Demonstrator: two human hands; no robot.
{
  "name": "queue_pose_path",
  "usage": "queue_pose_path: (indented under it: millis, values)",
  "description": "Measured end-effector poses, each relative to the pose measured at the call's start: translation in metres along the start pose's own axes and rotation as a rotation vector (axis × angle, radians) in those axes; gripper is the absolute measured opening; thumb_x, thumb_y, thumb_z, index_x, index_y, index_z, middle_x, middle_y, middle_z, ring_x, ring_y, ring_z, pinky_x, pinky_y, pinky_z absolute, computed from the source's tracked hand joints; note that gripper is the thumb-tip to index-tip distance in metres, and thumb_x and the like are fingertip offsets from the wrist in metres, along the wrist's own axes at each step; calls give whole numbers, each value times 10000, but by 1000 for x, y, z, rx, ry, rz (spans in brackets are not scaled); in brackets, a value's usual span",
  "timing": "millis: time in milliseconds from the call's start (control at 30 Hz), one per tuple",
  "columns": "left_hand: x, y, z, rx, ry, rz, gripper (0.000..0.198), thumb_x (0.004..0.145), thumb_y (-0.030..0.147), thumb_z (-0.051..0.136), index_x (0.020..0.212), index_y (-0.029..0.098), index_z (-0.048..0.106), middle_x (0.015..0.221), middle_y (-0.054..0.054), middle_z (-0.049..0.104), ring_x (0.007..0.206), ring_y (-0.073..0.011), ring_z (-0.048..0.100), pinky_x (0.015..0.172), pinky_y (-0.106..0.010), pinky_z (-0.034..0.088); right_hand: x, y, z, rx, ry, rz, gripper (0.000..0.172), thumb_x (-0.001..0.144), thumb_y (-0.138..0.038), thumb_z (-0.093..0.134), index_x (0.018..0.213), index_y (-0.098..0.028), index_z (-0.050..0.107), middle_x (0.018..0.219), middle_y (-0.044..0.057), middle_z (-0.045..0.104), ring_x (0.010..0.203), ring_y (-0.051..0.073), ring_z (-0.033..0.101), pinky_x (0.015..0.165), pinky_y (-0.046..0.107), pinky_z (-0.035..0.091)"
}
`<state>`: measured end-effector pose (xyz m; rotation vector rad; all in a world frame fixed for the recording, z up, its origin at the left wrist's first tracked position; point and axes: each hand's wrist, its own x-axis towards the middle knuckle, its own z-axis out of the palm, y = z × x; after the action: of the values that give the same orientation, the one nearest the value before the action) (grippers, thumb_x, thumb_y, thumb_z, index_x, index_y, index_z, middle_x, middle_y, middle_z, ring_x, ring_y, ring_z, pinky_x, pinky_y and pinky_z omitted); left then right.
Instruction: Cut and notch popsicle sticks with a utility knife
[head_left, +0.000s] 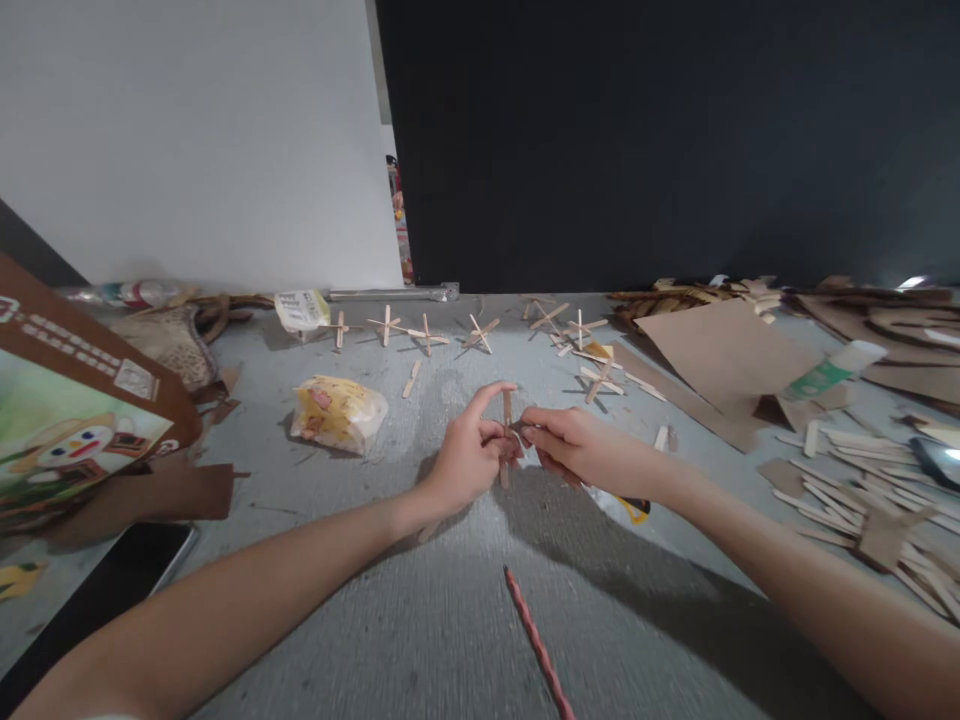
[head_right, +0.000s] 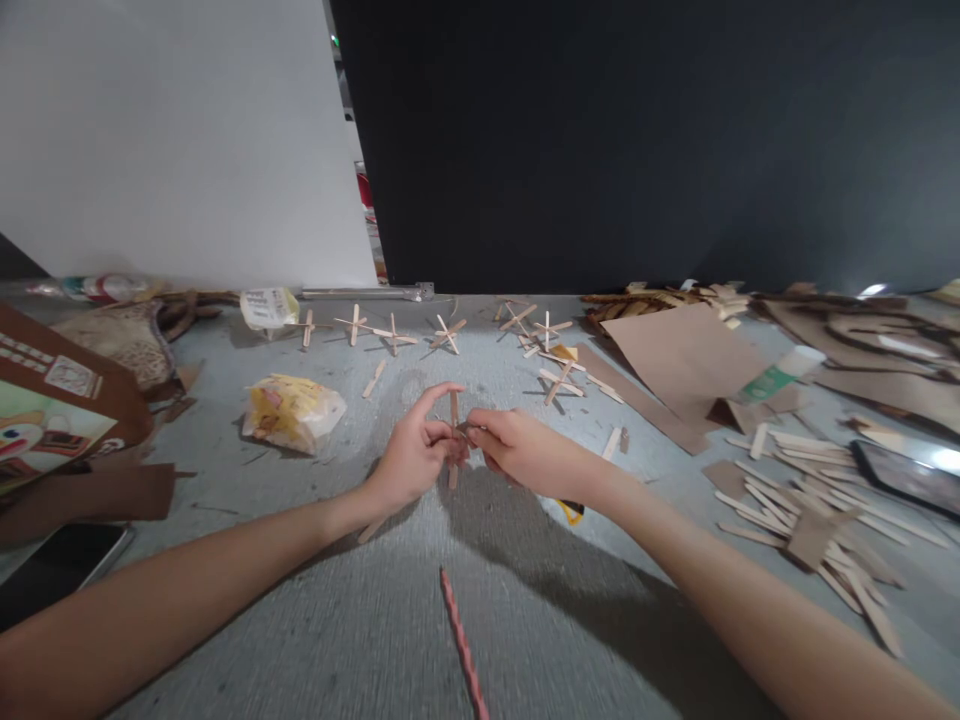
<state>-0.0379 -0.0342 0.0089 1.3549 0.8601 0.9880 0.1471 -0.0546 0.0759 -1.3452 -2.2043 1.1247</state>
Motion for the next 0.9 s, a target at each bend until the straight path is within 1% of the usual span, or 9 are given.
queue_pose_path:
  millis: [267,400,500,633,700,800,900]
  values:
    - [0,0,0,-20,-30,-8,728,757,111,605,1469,230,512,623,51,679,560,-131,627,545,-201,468,2,11,0,74,-35,-38,286,1068,-347,385,803,-253,442,519,-76,501,432,117,463,514,251,350]
    - [-1,3,2,-31,-9,-7,713,785,118,651,1477,226,516,665,28,716,597,-141,672,603,-225,519,2,9,-2,30,-18,-38,296,1057,-334,392,774,-255,433,509,-75,489,443,121,459,529,257,345]
    - [-1,5,3,-34,31,-18,706,831,158,698,1505,230,501,732,6,752,610,-147,698,636,-248,554,1,8,-4,-43,44,-68,288,1052,-343,396,789,-250,470,530,-67,502,479,128,470,551,264,334]
    - [-3,4,3,46,64,21,710,876,187,717,1544,238,481,760,-3,774,654,-162,735,672,-264,579,1,10,-3,-222,204,-133,268,1044,-360,403,842,-239,532,591,-49,514,524,134,450,566,276,292]
    - [-4,3,3,87,71,42,705,898,188,700,1562,242,469,766,-3,779,683,-166,747,685,-264,583,2,11,-1,-274,226,-133,271,1044,-345,393,840,-238,535,602,-42,516,515,133,439,564,282,275]
    - [-5,1,2,119,64,62,710,911,196,700,1579,235,462,757,-7,777,679,-162,737,679,-259,577,4,14,3,-282,242,-124,242,1038,-361,429,872,-240,557,615,-39,541,520,138,464,564,278,278]
    - [-5,-1,1,126,48,51,729,912,227,720,1592,235,457,772,-26,783,646,-166,720,624,-253,558,8,20,9,-264,309,-127,152,983,-372,549,963,-235,610,633,-48,567,535,137,491,582,260,316]
